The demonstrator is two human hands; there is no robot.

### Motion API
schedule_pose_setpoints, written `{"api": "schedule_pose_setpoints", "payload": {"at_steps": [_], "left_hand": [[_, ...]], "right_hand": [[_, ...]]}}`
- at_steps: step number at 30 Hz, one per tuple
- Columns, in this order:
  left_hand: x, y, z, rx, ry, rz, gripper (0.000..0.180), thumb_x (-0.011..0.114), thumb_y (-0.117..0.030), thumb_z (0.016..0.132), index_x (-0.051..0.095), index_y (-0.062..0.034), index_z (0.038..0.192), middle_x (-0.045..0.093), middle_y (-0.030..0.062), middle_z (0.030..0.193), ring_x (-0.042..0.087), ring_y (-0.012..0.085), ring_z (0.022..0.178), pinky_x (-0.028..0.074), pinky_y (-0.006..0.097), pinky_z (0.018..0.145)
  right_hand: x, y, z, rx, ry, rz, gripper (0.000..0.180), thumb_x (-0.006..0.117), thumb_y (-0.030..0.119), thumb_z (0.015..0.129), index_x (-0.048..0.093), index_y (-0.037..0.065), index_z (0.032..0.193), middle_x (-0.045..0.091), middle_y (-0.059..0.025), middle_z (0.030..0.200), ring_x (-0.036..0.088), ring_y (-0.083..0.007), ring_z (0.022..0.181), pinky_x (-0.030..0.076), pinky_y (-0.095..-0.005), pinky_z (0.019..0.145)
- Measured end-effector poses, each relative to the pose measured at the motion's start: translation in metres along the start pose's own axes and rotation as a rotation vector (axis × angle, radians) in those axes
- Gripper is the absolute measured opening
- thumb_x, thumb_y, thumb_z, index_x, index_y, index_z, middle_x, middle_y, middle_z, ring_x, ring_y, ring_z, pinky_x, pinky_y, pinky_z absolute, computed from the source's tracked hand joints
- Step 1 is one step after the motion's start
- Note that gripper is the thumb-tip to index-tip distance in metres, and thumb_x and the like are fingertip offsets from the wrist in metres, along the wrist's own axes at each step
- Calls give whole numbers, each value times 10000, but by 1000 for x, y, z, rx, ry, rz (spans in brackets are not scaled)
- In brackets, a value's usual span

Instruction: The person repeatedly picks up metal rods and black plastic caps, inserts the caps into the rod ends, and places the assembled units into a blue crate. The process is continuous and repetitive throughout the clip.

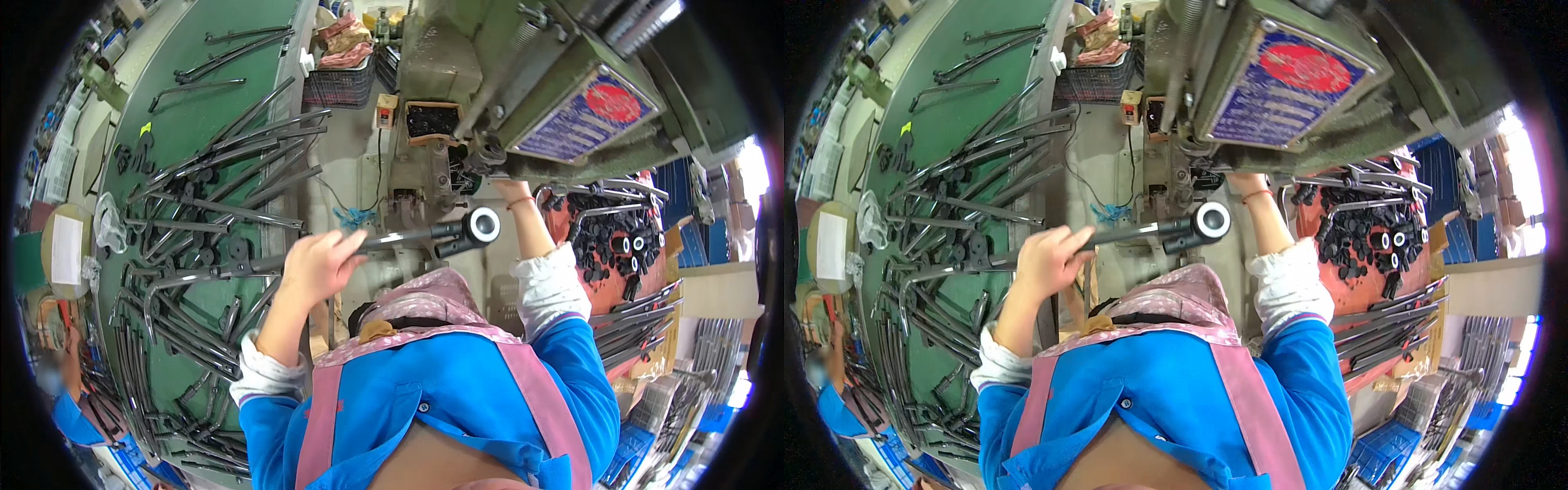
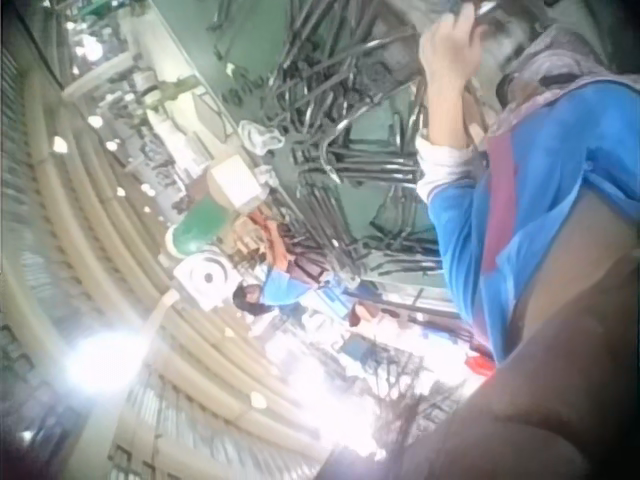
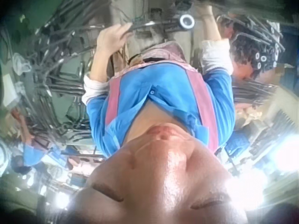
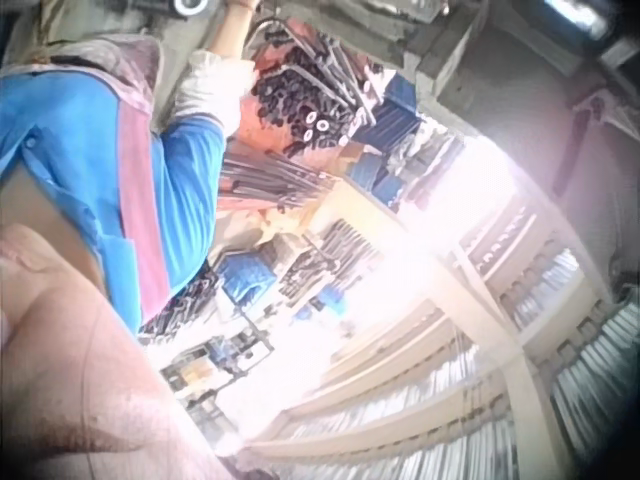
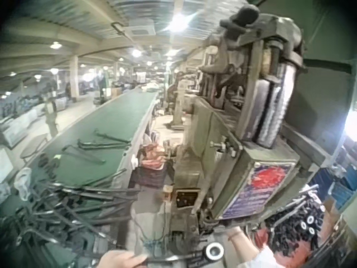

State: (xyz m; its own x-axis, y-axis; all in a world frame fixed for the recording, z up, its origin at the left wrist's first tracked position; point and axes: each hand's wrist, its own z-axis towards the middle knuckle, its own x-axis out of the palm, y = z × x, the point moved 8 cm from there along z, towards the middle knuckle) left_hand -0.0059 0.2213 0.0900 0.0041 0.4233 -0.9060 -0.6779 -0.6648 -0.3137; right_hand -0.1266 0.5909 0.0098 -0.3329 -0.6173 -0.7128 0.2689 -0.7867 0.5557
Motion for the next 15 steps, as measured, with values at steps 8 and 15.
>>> {"api": "schedule_pose_setpoints", "payload": {"at_steps": [8,15], "left_hand": [[20,1,-58,-213,14,-129,377,729,-302,801,651,-146,1135,550,66,722,598,278,638,477,392,549],[21,8,-70,-364,-45,-124,399,733,-276,806,633,-125,1162,569,72,720,601,286,619,474,396,543]], "right_hand": [[95,10,86,-21,260,-100,179,699,167,811,698,14,905,671,-153,876,645,-335,800,518,-425,705],[129,-1,101,-52,277,-229,182,696,204,793,702,34,857,676,-149,886,641,-337,864,510,-433,774]]}}
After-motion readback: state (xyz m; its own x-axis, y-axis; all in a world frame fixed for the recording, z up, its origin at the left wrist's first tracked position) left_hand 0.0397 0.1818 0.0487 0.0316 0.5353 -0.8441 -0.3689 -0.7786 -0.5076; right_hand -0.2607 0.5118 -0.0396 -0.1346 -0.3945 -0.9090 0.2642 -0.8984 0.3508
